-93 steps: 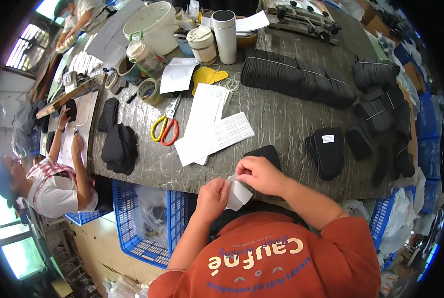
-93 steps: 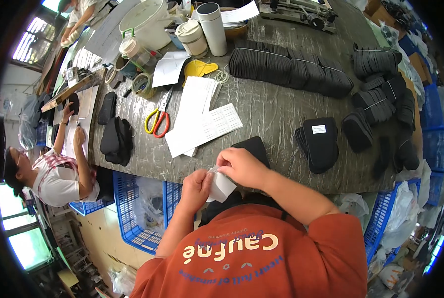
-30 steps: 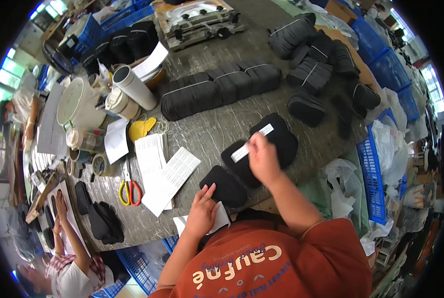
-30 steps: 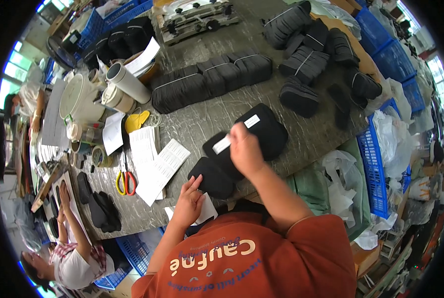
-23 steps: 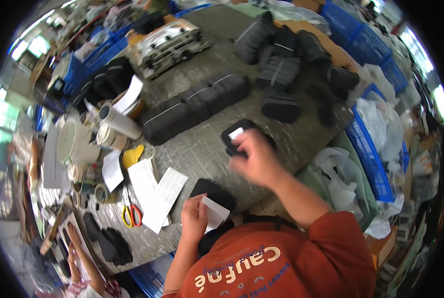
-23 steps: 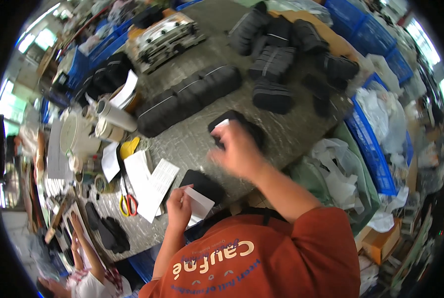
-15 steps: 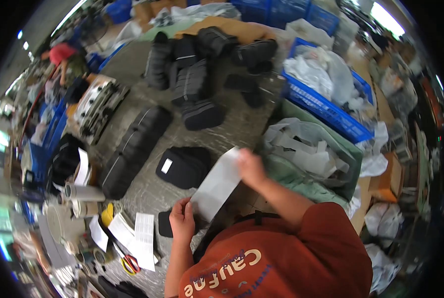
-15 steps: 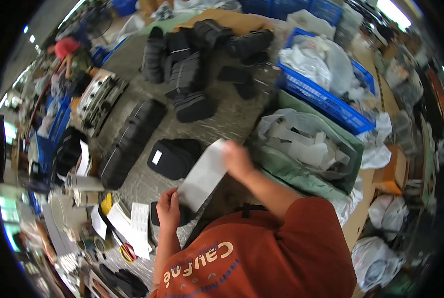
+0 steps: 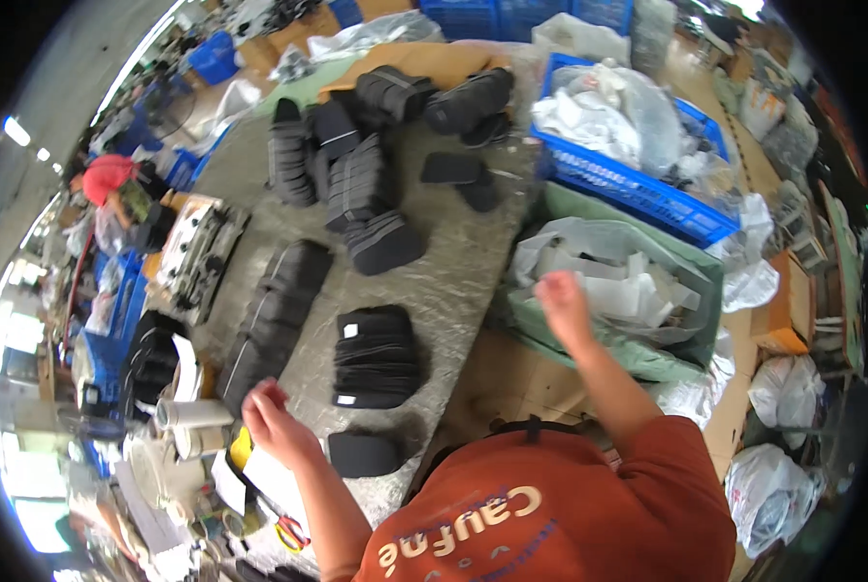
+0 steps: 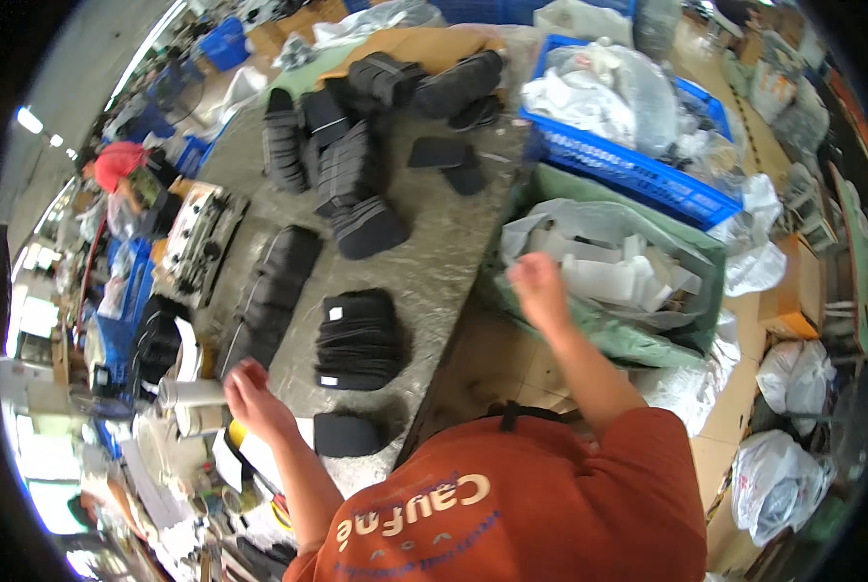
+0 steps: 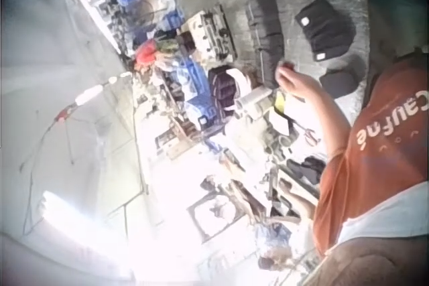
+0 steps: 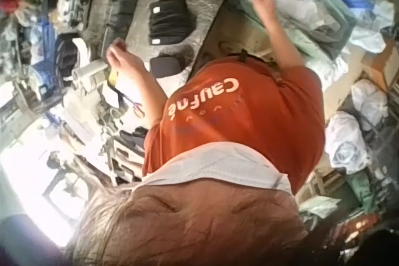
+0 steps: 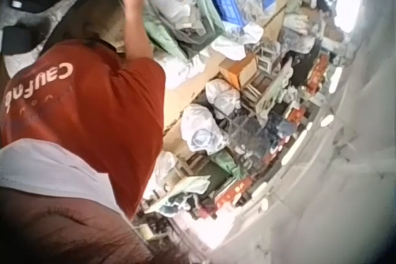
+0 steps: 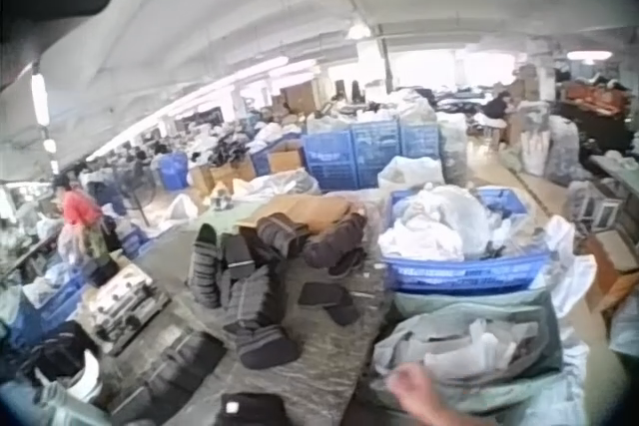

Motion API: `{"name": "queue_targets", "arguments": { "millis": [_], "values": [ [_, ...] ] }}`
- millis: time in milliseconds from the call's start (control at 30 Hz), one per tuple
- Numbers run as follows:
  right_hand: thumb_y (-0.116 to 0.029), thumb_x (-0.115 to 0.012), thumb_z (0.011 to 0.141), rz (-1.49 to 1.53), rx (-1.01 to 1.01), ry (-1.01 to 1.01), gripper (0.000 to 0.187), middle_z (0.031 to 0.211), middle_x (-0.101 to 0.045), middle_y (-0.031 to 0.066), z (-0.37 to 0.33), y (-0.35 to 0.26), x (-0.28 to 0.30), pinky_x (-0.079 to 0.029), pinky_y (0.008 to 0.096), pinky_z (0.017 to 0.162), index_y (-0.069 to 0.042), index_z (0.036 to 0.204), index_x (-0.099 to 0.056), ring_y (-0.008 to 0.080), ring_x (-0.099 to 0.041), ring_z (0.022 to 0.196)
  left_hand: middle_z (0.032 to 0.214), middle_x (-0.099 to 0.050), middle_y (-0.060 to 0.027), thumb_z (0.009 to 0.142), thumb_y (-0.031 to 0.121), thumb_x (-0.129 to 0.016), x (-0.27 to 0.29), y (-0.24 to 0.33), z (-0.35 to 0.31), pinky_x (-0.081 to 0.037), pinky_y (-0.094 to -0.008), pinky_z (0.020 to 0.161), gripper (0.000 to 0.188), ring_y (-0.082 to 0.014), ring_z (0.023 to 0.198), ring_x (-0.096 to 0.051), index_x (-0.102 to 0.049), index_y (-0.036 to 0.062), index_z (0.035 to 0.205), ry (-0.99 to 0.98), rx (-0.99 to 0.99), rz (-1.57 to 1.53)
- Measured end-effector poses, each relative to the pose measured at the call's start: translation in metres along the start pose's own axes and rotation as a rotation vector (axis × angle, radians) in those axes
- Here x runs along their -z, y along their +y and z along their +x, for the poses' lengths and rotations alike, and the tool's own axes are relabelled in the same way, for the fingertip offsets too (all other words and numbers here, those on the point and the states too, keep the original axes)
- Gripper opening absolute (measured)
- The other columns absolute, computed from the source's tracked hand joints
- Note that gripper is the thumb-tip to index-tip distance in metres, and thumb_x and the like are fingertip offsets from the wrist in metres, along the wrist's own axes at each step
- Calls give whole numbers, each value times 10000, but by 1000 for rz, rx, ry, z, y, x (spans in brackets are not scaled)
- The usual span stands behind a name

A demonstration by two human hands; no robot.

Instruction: Attaching adhesive labels to fabric shoe upper components and stacking them.

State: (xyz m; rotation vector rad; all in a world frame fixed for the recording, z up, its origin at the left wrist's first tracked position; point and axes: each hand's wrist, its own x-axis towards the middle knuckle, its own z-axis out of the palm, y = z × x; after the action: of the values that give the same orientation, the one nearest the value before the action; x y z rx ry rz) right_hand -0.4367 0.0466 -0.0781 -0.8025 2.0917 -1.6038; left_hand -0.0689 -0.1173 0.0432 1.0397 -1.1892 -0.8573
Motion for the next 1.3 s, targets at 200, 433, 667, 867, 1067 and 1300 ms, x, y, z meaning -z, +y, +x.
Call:
{"name": "queue_targets", "arguments": {
  "millis": [200, 433, 667, 867, 1067, 1300],
  "values": [
    [-405, -436, 993, 717, -547, -1561, 368, 1044, -552, 44, -150, -151, -163, -475, 322, 793, -69, 1130, -501, 153, -529, 938, 956, -615, -111, 980, 163, -486, -25, 99, 61, -451, -298, 731, 196, -178, 801, -552, -558, -19, 980, 206, -497, -569],
    [-441, -487, 965, 728, -682, -1616, 403, 1005, -521, 53, -190, -172, -195, -459, 340, 776, -57, 1088, -501, 149, -501, 908, 908, -609, -180, 1002, 159, -419, 21, 110, 55, -469, -337, 770, 239, -227, 803, -573, -529, -49, 959, 428, -800, -270],
    [-416, -491, 969, 604, -1187, -1551, 371, 986, -535, 48, -204, -182, -215, -475, 357, 776, -63, 1082, -509, 165, -532, 875, 894, -599, -213, 1000, 136, -413, 42, 97, 66, -440, -362, 774, 206, -257, 805, -550, -493, -51, 965, 376, -941, -51],
    [-249, -672, 859, 810, -536, -1517, 302, 1001, -537, 82, -180, -203, -201, -445, 388, 878, -77, 1024, -487, 211, -534, 989, 857, -589, -164, 964, 55, -391, 64, 76, 52, -429, -340, 722, 158, -225, 785, -533, -509, -43, 930, 280, -869, 254],
    [-398, -828, 608, -831, 752, -915, 981, 1486, -166, 235, -154, -126, -188, -133, 646, 1065, -195, 1429, -331, 485, -129, 1360, 789, -602, -85, 896, 17, -514, 82, -15, -60, -447, -283, 660, 97, -162, 747, -564, -567, 13, 815, -374, 203, 240],
    [-321, -847, 579, -893, 630, -618, 1058, 1475, -157, 294, -98, -105, -192, -147, 644, 1071, -213, 1453, -261, 484, -165, 1363, 1023, -606, -77, 756, 99, -674, 68, -52, -109, -445, -387, 810, 156, -267, 945, -563, -620, 57, 896, -1030, -357, 474]
  ]
}}
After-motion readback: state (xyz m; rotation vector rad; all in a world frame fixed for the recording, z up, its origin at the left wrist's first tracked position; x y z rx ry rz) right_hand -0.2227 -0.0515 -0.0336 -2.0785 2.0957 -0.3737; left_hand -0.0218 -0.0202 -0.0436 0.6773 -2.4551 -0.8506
